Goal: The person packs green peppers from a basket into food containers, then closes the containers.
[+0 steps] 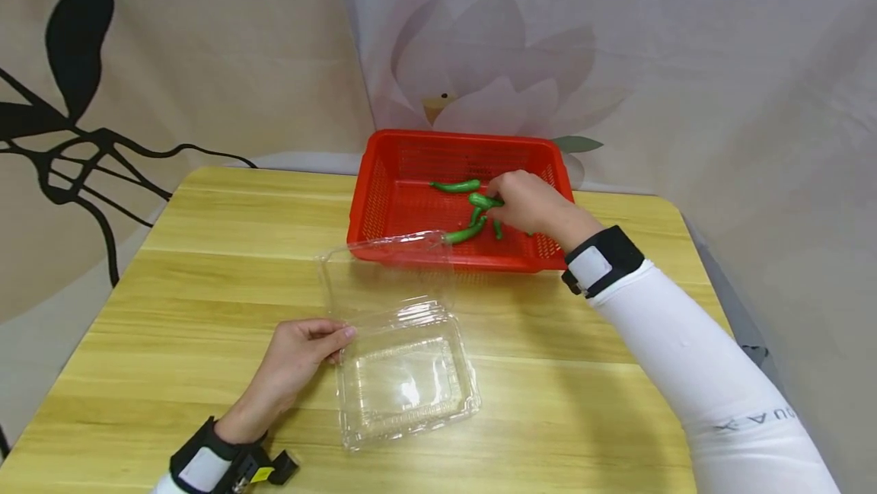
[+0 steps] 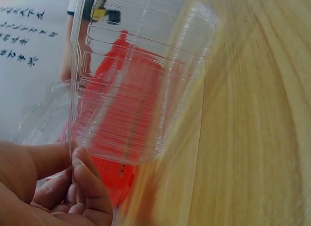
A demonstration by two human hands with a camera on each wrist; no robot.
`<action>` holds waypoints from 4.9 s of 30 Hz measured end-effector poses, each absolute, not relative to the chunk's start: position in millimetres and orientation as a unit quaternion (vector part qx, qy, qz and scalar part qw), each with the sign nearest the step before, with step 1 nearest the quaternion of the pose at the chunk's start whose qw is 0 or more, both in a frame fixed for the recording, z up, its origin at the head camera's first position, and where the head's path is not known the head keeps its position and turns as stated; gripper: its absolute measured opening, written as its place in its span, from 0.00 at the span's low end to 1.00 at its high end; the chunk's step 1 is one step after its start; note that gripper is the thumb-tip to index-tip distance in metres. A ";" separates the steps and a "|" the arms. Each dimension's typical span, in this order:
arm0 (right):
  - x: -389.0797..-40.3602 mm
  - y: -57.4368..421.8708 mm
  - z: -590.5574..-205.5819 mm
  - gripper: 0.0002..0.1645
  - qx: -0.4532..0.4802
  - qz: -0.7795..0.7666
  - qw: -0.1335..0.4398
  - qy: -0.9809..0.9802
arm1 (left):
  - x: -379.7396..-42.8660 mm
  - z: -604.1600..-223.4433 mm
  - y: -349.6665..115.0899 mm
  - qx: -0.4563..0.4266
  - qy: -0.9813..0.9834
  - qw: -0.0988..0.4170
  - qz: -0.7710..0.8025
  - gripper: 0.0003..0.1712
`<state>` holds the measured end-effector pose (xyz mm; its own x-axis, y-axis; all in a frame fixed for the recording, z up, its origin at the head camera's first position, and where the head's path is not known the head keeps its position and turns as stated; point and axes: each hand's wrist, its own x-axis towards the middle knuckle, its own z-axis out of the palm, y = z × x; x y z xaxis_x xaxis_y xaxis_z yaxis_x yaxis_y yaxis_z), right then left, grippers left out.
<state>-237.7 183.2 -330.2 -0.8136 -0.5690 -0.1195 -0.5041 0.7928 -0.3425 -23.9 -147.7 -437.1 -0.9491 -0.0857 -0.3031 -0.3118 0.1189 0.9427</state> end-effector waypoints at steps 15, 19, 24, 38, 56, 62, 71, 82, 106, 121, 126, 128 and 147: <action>-228.6 187.9 -328.4 0.13 -0.292 -0.188 0.063 0.936 | -25.1 -437.5 -151.4 -0.147 0.736 0.079 0.656 0.09; -224.1 187.8 -327.3 0.14 -0.294 -0.193 0.058 0.934 | -25.2 -437.7 -152.1 -0.147 0.732 0.077 0.661 0.10; -217.5 187.3 -325.6 0.13 -0.298 -0.197 0.044 0.933 | -25.1 -438.3 -152.5 -0.150 0.732 0.076 0.660 0.10; -188.4 186.6 -320.3 0.11 -0.328 -0.212 0.004 0.921 | -23.1 -439.0 -151.3 -0.160 0.731 0.075 0.659 0.09; -152.7 175.9 -312.5 0.12 -0.410 -0.241 -0.069 0.877 | -25.0 -440.0 -150.7 -0.165 0.731 0.073 0.659 0.10; -137.0 167.7 -315.0 0.14 -0.457 -0.246 -0.095 0.850 | -24.6 -439.6 -149.9 -0.161 0.724 0.072 0.667 0.10; -107.1 146.7 -321.2 0.17 -0.496 -0.243 -0.066 0.831 | -24.9 -438.6 -149.7 -0.161 0.717 0.070 0.675 0.08; -82.7 126.2 -340.1 0.18 -0.512 -0.211 0.004 0.833 | -23.9 -438.9 -151.1 -0.157 0.724 0.071 0.668 0.10; -69.9 94.9 -385.3 0.07 -0.545 -0.114 0.101 0.825 | -24.3 -438.6 -152.8 -0.172 0.714 0.074 0.674 0.11; -71.3 89.8 -400.2 0.03 -0.525 -0.110 0.135 0.833 | -24.7 -439.1 -153.3 -0.175 0.718 0.070 0.670 0.10; -70.5 88.4 -402.5 0.04 -0.525 -0.116 0.132 0.833 | -24.5 -438.1 -153.6 -0.173 0.719 0.069 0.669 0.11; -70.3 88.2 -403.9 0.05 -0.527 -0.121 0.133 0.831 | -24.5 -439.0 -153.7 -0.172 0.719 0.068 0.670 0.11; -70.7 93.2 -400.2 0.09 -0.518 -0.110 0.141 0.836 | -24.1 -438.8 -154.5 -0.175 0.717 0.066 0.671 0.13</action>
<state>-70.7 93.2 -400.2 -0.4234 -0.8976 -0.1224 -0.8353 0.4391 -0.3308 -24.1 -154.5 -438.8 -0.9296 -0.1624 -0.3308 -0.3408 0.0371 0.9394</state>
